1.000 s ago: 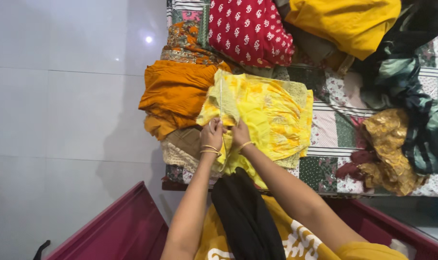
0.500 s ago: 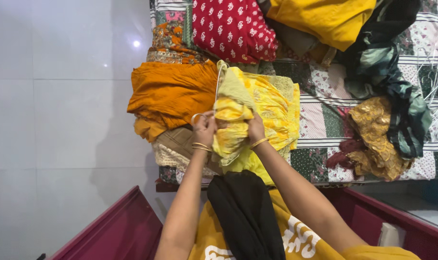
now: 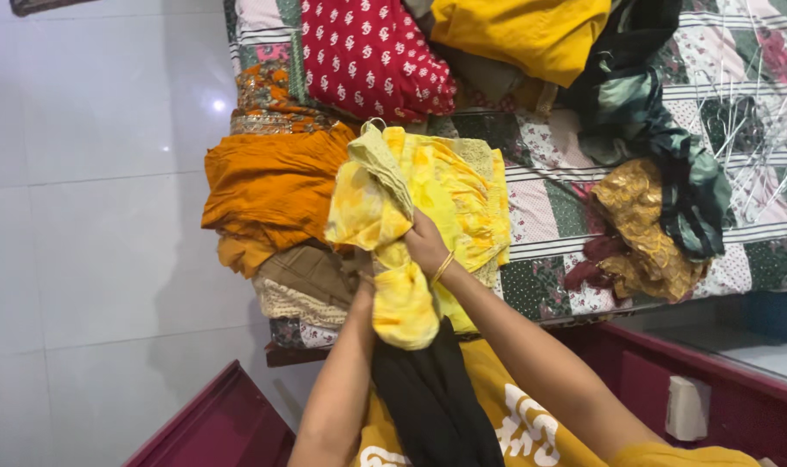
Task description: The person places several garments onto metal hangers and hangs them in a wardrobe. They handle a yellow patterned top, an orange top, and an orange floral top, adjusting each on the hanger before placing it on a rack.
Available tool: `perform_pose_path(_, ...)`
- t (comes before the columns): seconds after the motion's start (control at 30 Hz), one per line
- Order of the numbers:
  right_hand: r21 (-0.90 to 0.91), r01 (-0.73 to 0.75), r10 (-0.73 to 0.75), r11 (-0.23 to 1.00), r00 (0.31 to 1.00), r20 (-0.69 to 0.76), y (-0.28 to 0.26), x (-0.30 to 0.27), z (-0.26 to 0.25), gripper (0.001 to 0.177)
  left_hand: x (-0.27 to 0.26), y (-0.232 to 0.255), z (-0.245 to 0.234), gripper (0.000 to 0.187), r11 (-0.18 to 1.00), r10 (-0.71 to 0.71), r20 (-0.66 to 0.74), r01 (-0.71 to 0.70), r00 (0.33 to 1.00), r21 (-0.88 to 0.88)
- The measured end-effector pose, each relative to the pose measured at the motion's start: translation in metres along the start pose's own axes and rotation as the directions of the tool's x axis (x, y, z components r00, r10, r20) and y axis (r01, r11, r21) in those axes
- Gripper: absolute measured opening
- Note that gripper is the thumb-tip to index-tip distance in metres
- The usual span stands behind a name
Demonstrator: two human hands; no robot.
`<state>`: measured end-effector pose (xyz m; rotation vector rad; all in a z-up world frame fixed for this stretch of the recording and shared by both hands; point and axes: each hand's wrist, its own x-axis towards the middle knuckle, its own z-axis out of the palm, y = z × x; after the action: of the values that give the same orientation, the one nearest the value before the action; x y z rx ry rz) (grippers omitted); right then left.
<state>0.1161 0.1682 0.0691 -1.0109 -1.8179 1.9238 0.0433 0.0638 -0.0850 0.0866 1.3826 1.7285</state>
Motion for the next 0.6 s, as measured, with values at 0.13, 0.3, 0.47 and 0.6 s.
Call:
perform_pose_path(0.13, 0.128, -0.023, 0.029, 0.991, 0.999, -0.045, -0.042, -0.019, 0.014, 0.036, 0.007, 0.003, -0.030, 0.023, 1.000, 0.027, -0.040, -0.028, 0.999, -0.013)
perform_pose_path(0.3, 0.139, 0.126, -0.127, 0.982, 0.992, 0.001, -0.073, -0.032, 0.014, 0.037, 0.009, -0.001, -0.026, 0.024, 0.993, 0.102, -0.091, -0.097, 0.991, 0.065)
perform_pose_path(0.47, 0.213, -0.011, 0.020, 0.977, 0.999, -0.037, -0.068, -0.036, -0.035, 0.033, 0.029, 0.006, -0.020, 0.026, 0.950, 0.277, -0.189, -0.239, 0.942, 0.203)
perform_pose_path(0.6, 0.297, -0.092, 0.136, 0.950, 0.982, -0.132, -0.032, -0.036, -0.122, 0.032, 0.036, 0.016, -0.019, 0.028, 0.946, 0.271, -0.238, -0.213, 0.933, 0.243)
